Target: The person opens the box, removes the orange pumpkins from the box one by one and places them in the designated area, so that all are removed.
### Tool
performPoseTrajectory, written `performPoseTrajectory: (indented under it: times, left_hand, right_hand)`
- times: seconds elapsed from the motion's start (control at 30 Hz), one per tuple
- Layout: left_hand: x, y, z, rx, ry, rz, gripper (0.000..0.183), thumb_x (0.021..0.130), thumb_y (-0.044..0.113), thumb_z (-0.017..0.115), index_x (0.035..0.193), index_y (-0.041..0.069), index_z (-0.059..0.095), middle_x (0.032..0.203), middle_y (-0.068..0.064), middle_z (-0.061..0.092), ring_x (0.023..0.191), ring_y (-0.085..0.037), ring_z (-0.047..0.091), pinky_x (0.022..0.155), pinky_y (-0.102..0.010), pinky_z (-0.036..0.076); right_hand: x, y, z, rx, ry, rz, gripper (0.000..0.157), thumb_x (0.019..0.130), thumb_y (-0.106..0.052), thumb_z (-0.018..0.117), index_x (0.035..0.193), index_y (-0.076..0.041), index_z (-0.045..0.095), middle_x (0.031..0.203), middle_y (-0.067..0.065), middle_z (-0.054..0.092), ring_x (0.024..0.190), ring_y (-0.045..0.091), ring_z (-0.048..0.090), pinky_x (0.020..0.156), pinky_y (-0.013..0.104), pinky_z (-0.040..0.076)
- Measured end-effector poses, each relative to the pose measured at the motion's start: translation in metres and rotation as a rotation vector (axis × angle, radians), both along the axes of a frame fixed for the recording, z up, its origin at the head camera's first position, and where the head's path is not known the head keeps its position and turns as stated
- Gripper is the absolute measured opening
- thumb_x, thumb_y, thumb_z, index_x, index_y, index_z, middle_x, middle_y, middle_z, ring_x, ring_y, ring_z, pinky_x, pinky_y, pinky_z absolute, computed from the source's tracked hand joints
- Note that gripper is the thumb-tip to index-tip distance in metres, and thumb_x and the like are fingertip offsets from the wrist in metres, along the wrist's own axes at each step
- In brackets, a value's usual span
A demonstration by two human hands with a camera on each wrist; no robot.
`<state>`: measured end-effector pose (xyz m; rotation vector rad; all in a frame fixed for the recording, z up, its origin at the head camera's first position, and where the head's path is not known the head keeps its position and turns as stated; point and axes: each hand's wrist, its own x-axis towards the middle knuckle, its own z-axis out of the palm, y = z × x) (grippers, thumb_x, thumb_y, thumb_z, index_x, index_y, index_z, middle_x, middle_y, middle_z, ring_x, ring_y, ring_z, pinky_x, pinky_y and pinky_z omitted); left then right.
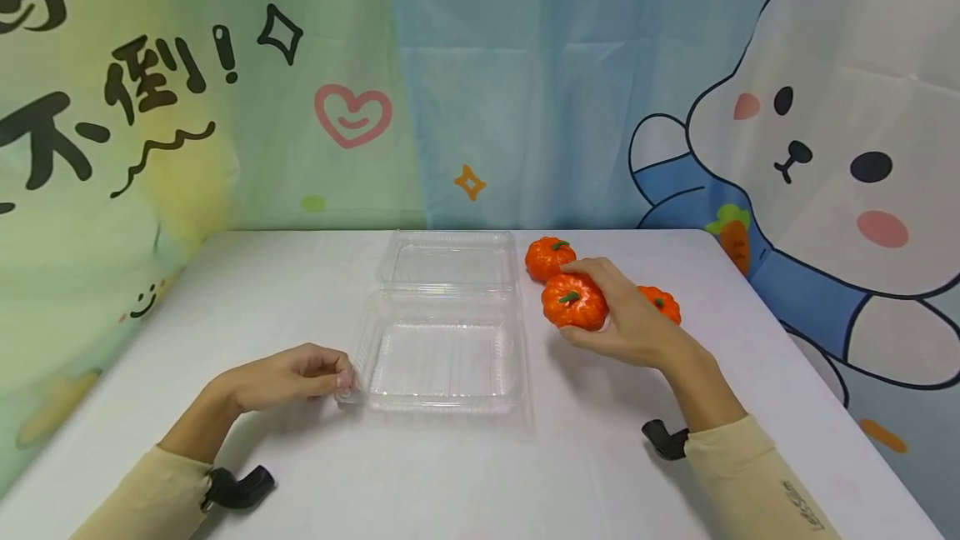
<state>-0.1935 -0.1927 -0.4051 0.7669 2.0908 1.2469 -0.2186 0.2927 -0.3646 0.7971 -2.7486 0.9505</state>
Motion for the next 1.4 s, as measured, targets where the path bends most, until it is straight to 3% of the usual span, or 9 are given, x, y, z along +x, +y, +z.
performPoseTrajectory:
  times: [0.17, 0.5, 0.63, 0.73, 0.83, 1.03, 1.23, 1.3, 1.4]
  left_hand:
    - [0.000, -0.001, -0.002, 0.007, -0.002, 0.001, 0.021, 0.106, 0.021, 0.057, 0.099, 0.004, 0.067, 0.089, -0.009, 0.063, 0.076, -0.008, 0.044, 0.069, -0.022, 0.037]
    - [0.002, -0.005, -0.003, 0.017, -0.003, 0.008, 0.021, 0.106, 0.019, 0.056, 0.100, 0.003, 0.067, 0.090, -0.009, 0.061, 0.076, -0.008, 0.043, 0.068, -0.022, 0.037]
    - [0.003, -0.006, -0.002, 0.020, -0.001, 0.010, 0.019, 0.106, 0.017, 0.055, 0.100, 0.003, 0.067, 0.091, -0.008, 0.061, 0.077, -0.008, 0.044, 0.068, -0.022, 0.037]
    - [0.002, -0.007, 0.000, 0.024, 0.000, 0.006, 0.020, 0.106, 0.017, 0.055, 0.100, 0.003, 0.067, 0.091, -0.009, 0.061, 0.077, -0.009, 0.044, 0.069, -0.022, 0.037]
    - [0.000, -0.006, 0.000, 0.027, -0.006, 0.000, 0.019, 0.106, 0.018, 0.056, 0.100, 0.003, 0.066, 0.091, -0.009, 0.061, 0.078, -0.009, 0.044, 0.069, -0.023, 0.037]
    - [-0.001, -0.007, 0.001, 0.031, -0.023, -0.006, 0.020, 0.106, 0.018, 0.056, 0.099, 0.002, 0.065, 0.090, -0.010, 0.061, 0.078, -0.009, 0.043, 0.069, -0.022, 0.036]
    - [-0.001, -0.006, 0.000, 0.035, -0.023, -0.010, 0.019, 0.105, 0.017, 0.056, 0.099, 0.002, 0.066, 0.092, -0.010, 0.062, 0.083, -0.010, 0.045, 0.073, -0.023, 0.037]
    - [-0.001, -0.005, 0.000, 0.038, -0.020, -0.013, 0.019, 0.106, 0.018, 0.056, 0.100, 0.003, 0.066, 0.092, -0.010, 0.061, 0.084, -0.010, 0.045, 0.073, -0.024, 0.036]
    - [-0.001, -0.003, -0.002, 0.038, -0.019, -0.010, 0.019, 0.105, 0.019, 0.056, 0.101, 0.003, 0.067, 0.093, -0.010, 0.063, 0.086, -0.011, 0.046, 0.075, -0.024, 0.037]
  right_hand:
    - [0.004, 0.009, -0.001, 0.007, 0.014, -0.054, 0.072, 0.083, -0.023, 0.085, 0.144, -0.019, 0.047, 0.140, 0.004, 0.051, 0.121, 0.025, 0.053, 0.091, 0.055, 0.053]
    - [0.016, 0.027, -0.002, 0.007, 0.031, -0.077, 0.074, 0.084, -0.021, 0.084, 0.146, -0.010, 0.045, 0.141, 0.014, 0.049, 0.124, 0.037, 0.050, 0.092, 0.064, 0.051]
    - [0.020, 0.035, -0.002, 0.017, 0.025, -0.134, 0.075, 0.083, -0.023, 0.085, 0.145, -0.011, 0.045, 0.141, 0.010, 0.051, 0.125, 0.031, 0.051, 0.096, 0.037, 0.051]
    - [0.022, 0.042, -0.004, 0.017, 0.030, -0.173, 0.075, 0.083, -0.023, 0.086, 0.145, -0.012, 0.046, 0.141, 0.009, 0.052, 0.124, 0.027, 0.051, 0.092, 0.011, 0.040]
    - [0.025, 0.050, -0.006, 0.006, 0.037, -0.185, 0.076, 0.082, -0.022, 0.087, 0.145, -0.010, 0.046, 0.141, 0.011, 0.052, 0.122, 0.027, 0.050, 0.089, 0.002, 0.033]
    - [0.030, 0.065, -0.010, 0.037, 0.037, -0.212, 0.078, 0.083, -0.027, 0.086, 0.147, -0.010, 0.043, 0.142, 0.015, 0.051, 0.122, 0.033, 0.049, 0.088, 0.011, 0.037]
    - [0.038, 0.081, -0.010, 0.072, -0.003, -0.262, 0.081, 0.084, -0.030, 0.085, 0.148, -0.008, 0.040, 0.144, 0.023, 0.047, 0.123, 0.045, 0.046, 0.091, 0.058, 0.047]
    - [0.040, 0.088, -0.009, 0.082, -0.008, -0.276, 0.081, 0.085, -0.030, 0.085, 0.148, -0.007, 0.041, 0.144, 0.025, 0.046, 0.122, 0.047, 0.045, 0.092, 0.053, 0.047]
    - [0.041, 0.099, -0.008, 0.092, 0.002, -0.287, 0.080, 0.084, -0.027, 0.085, 0.147, -0.006, 0.042, 0.143, 0.025, 0.046, 0.121, 0.047, 0.046, 0.089, 0.023, 0.044]
